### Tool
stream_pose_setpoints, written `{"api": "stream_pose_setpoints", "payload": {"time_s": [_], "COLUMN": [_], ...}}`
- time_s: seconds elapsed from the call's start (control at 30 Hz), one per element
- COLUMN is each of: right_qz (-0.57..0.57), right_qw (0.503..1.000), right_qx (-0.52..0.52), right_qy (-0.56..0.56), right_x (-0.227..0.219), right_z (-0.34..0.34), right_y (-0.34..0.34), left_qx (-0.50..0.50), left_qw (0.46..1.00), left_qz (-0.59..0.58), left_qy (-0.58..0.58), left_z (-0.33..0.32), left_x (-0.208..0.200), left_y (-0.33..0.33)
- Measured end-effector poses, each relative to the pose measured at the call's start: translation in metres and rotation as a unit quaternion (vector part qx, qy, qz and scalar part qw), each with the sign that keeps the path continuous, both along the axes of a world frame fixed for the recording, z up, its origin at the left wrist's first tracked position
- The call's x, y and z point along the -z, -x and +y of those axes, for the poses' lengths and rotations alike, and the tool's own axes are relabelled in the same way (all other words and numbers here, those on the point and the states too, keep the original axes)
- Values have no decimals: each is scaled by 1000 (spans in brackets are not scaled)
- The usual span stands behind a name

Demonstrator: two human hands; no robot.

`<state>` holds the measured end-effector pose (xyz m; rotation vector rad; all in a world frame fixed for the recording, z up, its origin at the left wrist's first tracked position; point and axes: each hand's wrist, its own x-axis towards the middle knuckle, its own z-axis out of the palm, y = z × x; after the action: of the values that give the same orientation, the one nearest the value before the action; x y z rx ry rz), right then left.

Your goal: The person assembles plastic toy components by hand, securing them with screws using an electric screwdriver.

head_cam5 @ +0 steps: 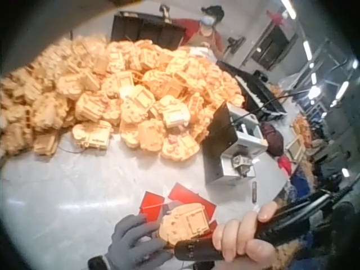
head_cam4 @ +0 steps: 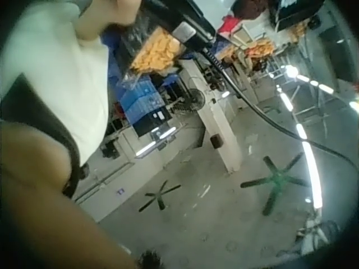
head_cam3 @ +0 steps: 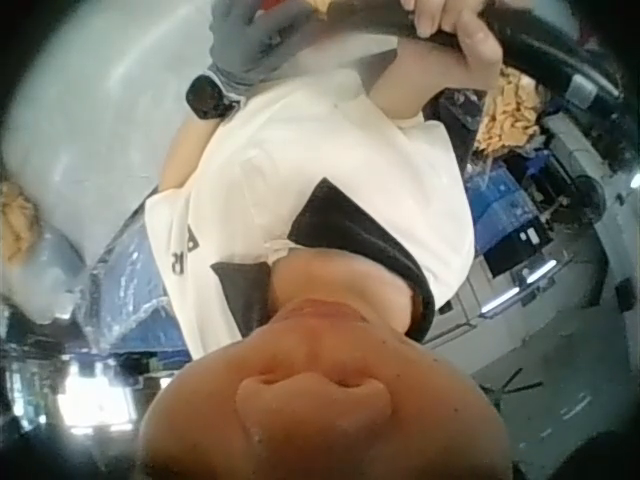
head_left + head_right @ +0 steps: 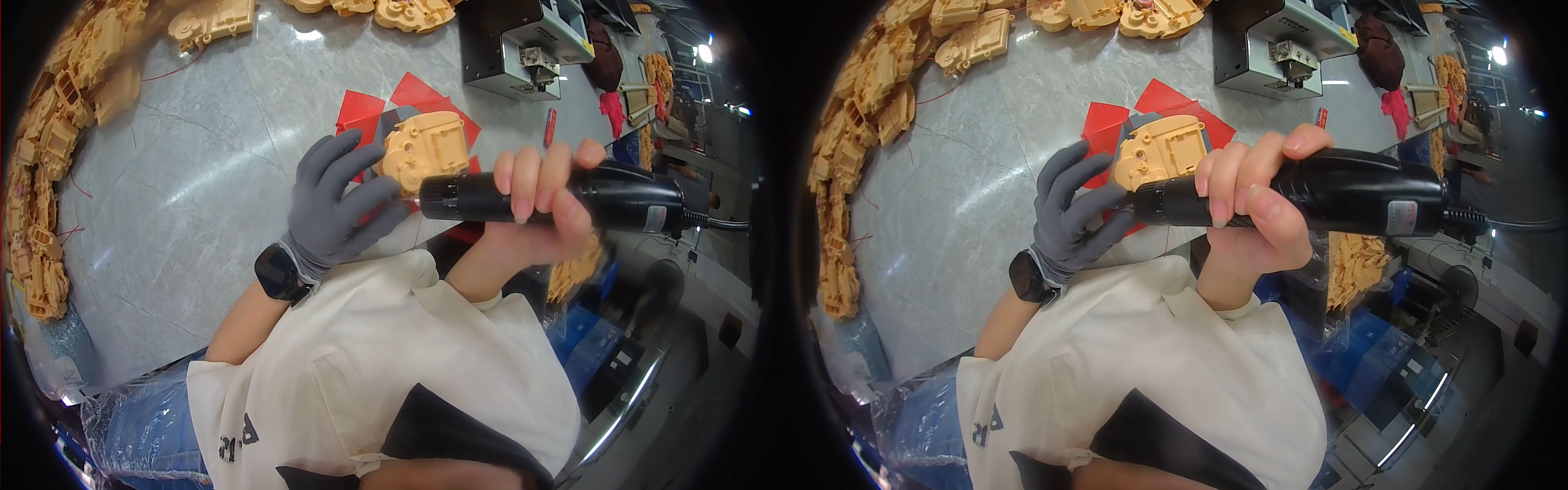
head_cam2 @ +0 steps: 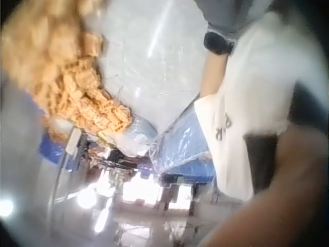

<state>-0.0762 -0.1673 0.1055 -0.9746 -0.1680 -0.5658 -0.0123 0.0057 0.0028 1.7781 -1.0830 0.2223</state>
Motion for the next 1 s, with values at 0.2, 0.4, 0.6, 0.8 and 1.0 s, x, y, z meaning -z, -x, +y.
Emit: {"api": "stream_pose_setpoints", "payload": {"time_s": [0.2, 0.4, 0.6, 0.8, 1.0], "right_qz": [-12, -34, -41, -13, -28], "right_qw": [1000, 995, 974, 969, 976], "right_qx": [14, 86, 80, 29, 59], "right_qy": [0, 44, 208, 244, 207], "right_x": [-3, -19, -26, -22, -17], "right_z": [-2, -18, -14, -15, -10], "right_y": [-2, -20, -38, -43, -54], "left_qx": [8, 17, 17, 14, 17], "left_qw": [998, 998, 996, 994, 995], "left_qz": [66, 56, 55, 64, 64], "left_qy": [-11, -36, -75, -87, -81], "left_z": [-1, -2, -5, -5, -8], "left_x": [-8, -6, -2, -4, -3], "left_y": [-2, -4, -3, -3, -3]}}
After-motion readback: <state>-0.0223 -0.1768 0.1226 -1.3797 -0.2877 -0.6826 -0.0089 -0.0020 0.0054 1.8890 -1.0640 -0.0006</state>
